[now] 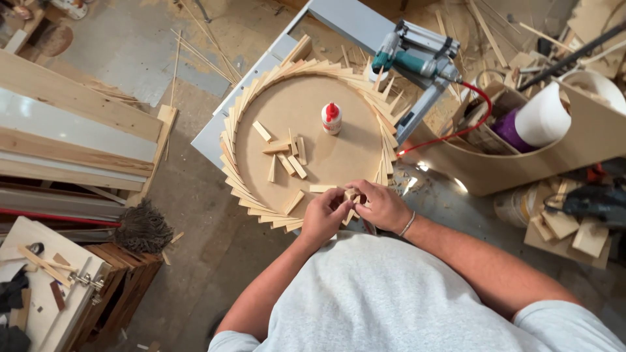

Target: Assembling a circular wooden decorative piece by gluing and nailing small slats to a base

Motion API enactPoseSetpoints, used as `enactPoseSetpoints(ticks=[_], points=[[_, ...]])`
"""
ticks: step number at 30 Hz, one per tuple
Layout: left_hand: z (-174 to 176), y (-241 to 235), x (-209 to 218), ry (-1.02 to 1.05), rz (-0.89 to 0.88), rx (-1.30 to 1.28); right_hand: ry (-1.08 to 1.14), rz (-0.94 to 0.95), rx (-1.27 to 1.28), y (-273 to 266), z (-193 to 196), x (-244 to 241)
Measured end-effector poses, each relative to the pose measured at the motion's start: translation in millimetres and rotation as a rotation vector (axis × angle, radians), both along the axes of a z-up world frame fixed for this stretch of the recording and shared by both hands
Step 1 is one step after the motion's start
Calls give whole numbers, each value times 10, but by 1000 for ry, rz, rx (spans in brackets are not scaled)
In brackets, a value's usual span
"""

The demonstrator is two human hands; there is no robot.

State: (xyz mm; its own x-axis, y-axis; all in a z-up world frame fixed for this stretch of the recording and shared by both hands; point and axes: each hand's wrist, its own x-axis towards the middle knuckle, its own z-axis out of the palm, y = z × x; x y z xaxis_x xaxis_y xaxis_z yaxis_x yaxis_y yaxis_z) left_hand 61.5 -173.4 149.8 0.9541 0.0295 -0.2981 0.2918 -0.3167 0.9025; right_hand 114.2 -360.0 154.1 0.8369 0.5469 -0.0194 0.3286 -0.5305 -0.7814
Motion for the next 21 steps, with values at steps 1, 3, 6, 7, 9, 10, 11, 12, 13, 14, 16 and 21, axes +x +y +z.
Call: enactPoseSetpoints(ticks=[1, 3, 6, 7, 9, 10, 11, 12, 13, 14, 16, 21], points=[[-62, 6, 6, 0, 14, 1, 0, 14, 1, -26, -42, 58], [-190, -4, 24, 56, 136, -198, 140, 45, -10, -94, -133, 185], [-174, -58, 15, 84, 278, -301, 198, 49, -26, -95, -160, 432], [-214, -61, -12, 90, 289, -296, 205, 59, -22, -87, -194, 517], [-296, -74, -71, 95, 387, -276, 150, -83, 9, -68, -271, 687], [-315, -107, -102, 100, 401, -269, 159, -70, 13, -51, -398, 804], [-324, -118, -126, 85, 427, -272, 74, -116, 28, -10, -524, 921], [-330, -129, -155, 70, 453, -275, -9, -162, 44, 36, -648, 1031], [-305, -150, -163, 75, 469, -260, 2, -148, 57, 91, -587, 1145], [-275, -167, -179, 67, 493, -243, 21, -159, 86, 151, -523, 1249], [-155, -212, -217, 56, 536, -211, 45, -151, 129, 285, -507, 1443], [-4, -389, -398, 72, 702, -202, 10, -139, 164, 579, -924, 1843]])
